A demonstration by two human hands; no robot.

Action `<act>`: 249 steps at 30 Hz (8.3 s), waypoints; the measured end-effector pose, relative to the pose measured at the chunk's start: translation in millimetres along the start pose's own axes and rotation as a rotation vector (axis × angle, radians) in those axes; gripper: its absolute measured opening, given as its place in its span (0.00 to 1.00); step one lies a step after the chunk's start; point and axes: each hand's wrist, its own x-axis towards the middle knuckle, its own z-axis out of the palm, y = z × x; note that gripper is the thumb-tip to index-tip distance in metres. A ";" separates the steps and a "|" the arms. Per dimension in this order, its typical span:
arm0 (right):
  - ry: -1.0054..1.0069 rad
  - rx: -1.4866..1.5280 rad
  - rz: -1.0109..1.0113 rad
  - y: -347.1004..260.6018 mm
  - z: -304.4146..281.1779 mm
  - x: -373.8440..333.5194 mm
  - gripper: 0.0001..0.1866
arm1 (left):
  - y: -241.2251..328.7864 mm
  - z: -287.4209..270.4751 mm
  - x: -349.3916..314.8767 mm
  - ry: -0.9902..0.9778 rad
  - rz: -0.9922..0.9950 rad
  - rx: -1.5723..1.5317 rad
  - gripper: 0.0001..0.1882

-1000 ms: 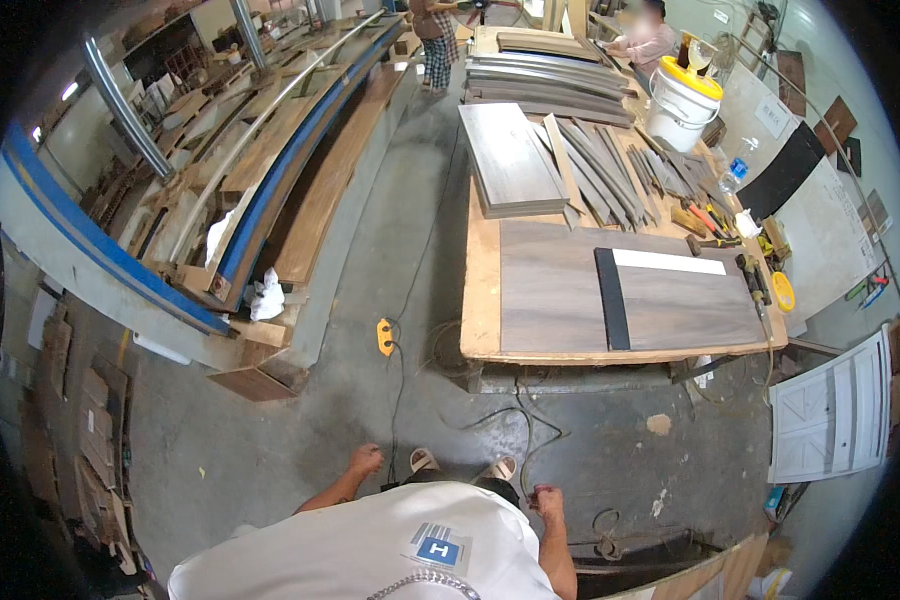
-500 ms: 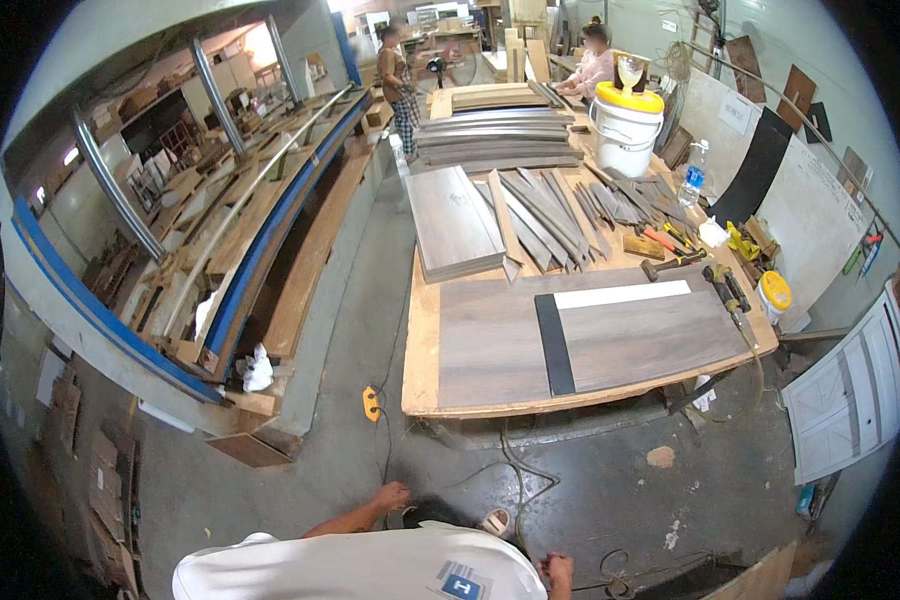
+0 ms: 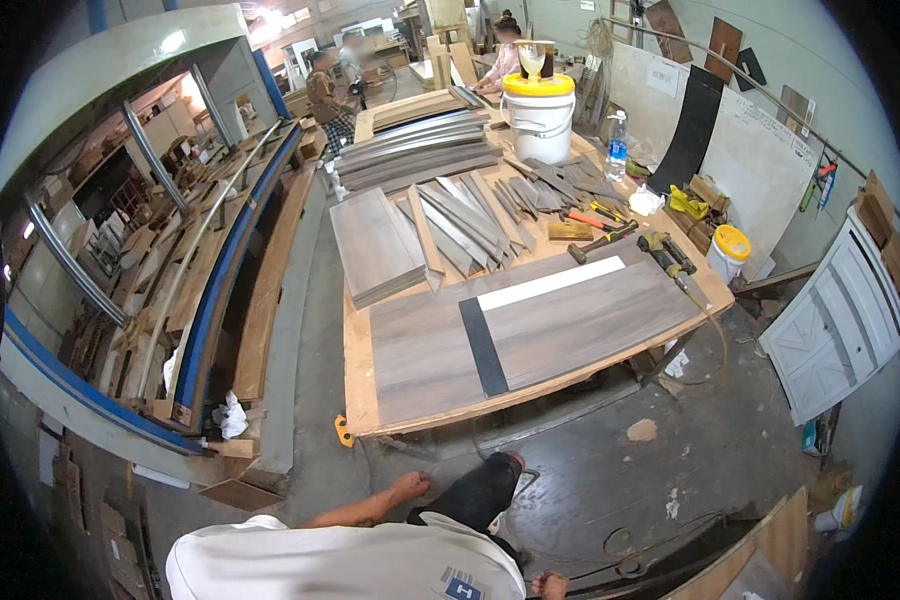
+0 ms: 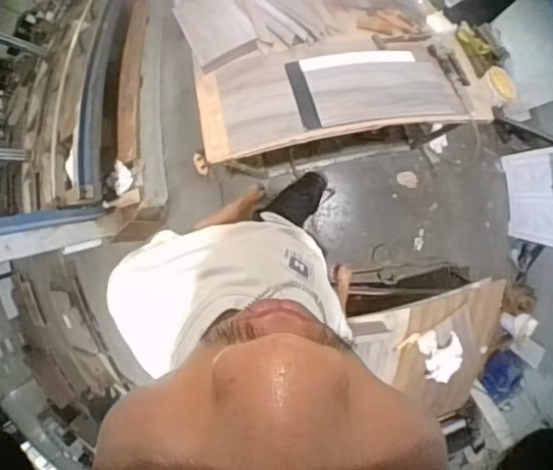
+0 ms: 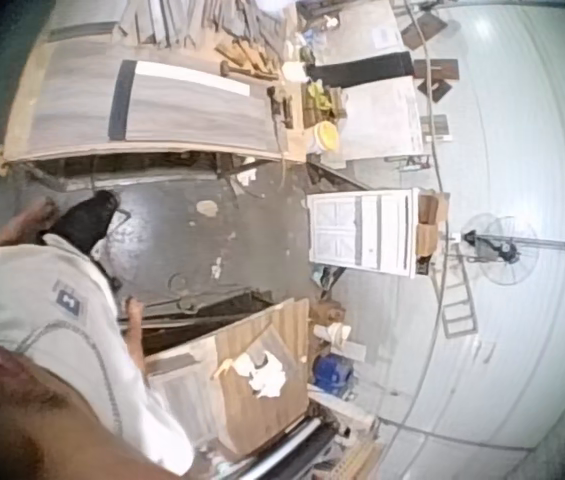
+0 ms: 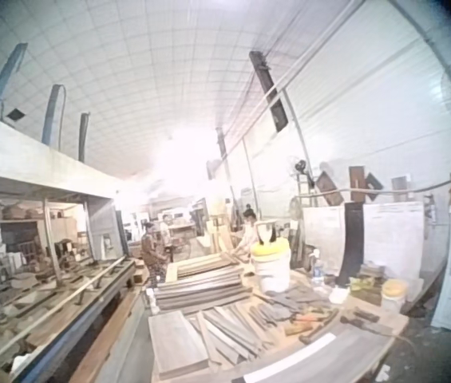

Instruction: The user is assembling a wooden cabinet door by fitting the panel into the frame and using a mallet and a scraper.

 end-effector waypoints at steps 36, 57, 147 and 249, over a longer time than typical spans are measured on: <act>0.406 0.274 -0.070 -408.3 -212.2 198.6 0.11 | 334.7 -135.3 224.4 0.457 0.126 -0.574 0.17; 0.393 -0.924 -1.401 -615.0 -236.1 392.3 0.26 | 352.7 78.3 77.7 1.213 -0.748 -0.713 0.18; 0.198 -0.695 -0.804 -650.4 -264.2 366.3 0.31 | 310.3 -82.0 226.4 1.205 -0.564 -0.141 0.35; 0.260 0.298 -0.794 -789.2 -284.8 304.4 0.12 | 464.2 -173.4 190.9 1.776 -0.315 -1.132 0.09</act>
